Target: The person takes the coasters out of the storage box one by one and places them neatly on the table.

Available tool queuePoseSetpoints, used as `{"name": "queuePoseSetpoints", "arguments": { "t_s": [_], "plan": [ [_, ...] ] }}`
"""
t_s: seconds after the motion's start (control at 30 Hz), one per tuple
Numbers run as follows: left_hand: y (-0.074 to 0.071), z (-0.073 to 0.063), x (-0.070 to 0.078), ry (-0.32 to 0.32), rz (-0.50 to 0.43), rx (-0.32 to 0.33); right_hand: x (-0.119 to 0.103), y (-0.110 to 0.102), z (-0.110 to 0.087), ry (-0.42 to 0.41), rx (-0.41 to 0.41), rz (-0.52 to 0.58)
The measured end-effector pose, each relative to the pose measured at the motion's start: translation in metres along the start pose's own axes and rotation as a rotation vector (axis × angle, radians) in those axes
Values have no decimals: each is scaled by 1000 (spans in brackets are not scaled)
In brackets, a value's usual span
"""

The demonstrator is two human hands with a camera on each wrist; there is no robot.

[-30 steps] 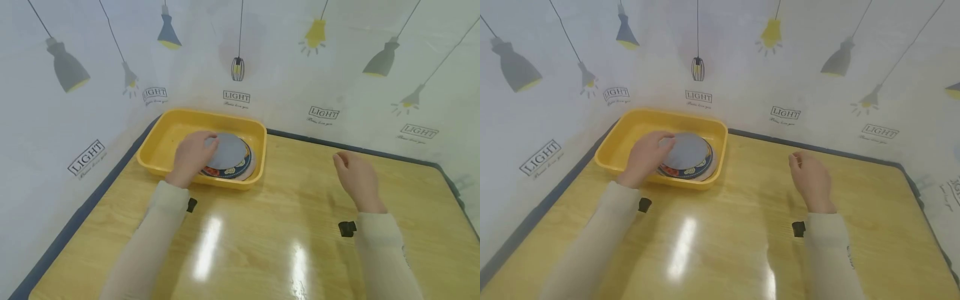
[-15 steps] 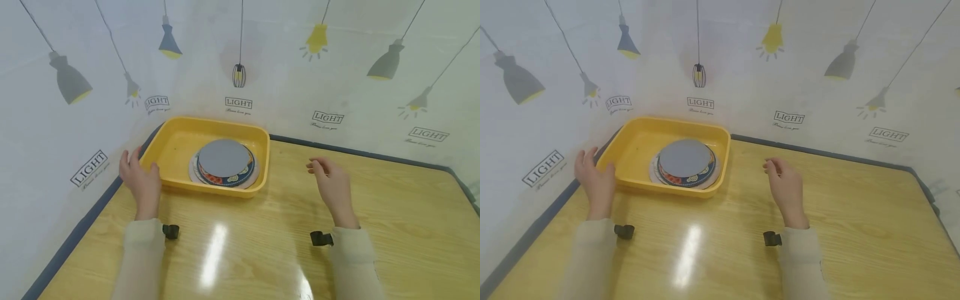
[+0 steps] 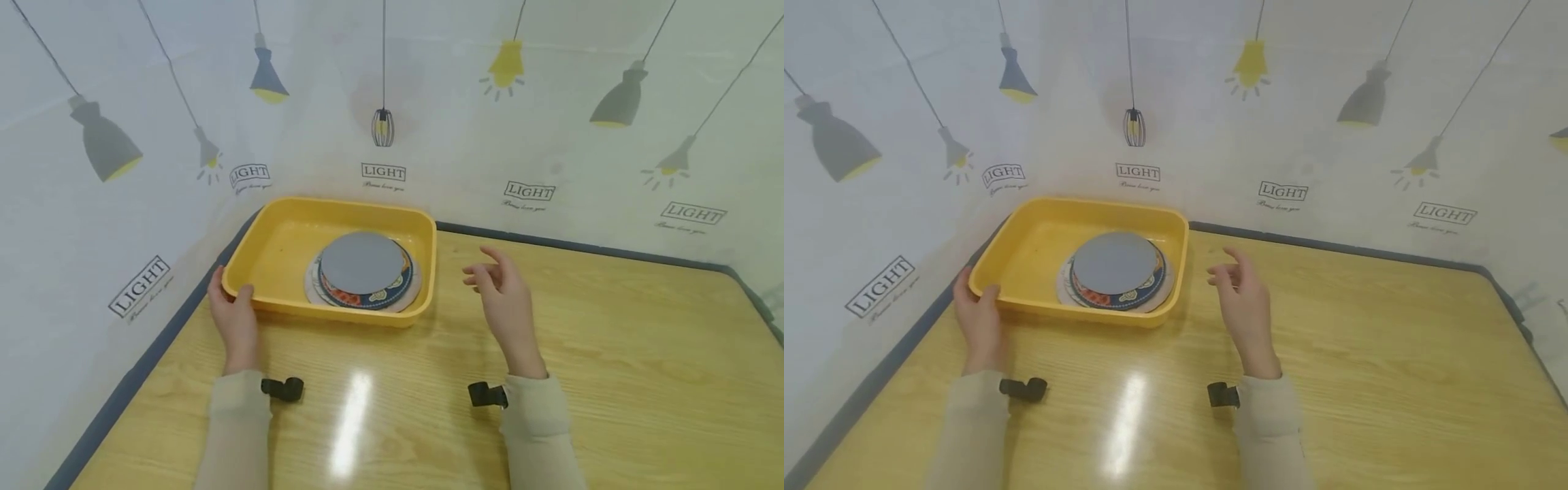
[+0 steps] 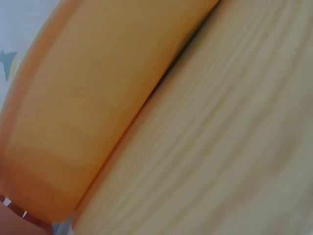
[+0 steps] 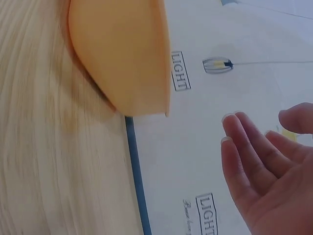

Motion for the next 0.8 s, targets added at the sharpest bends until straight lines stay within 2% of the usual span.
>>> {"name": "queuePoseSetpoints", "arguments": {
  "t_s": [0.23,0.33,0.47,0.57,0.8],
  "plan": [
    [6,2,-4,-20,-76,-49,-21,33,4,10,-57,46],
    [9,1,-4,8,-69,-63,-24,51,7,4,-106,25],
    [9,1,-4,52,-58,-72,-16,76,12,17,-183,-15],
    [7,2,-6,54,-55,-71,-14,91,13,14,-205,-78],
    [0,6,-9,47,-40,-55,-21,113,13,-73,-199,-334]
  ]
}}
Point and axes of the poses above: each hand's wrist, its own z-axis towards the middle knuckle, its own y-axis out of the palm, x = y × z, the point moved 6 cm from there along z, towards the middle knuckle, and after that the axes turned 9 degrees about y, right-handed, at the moved point
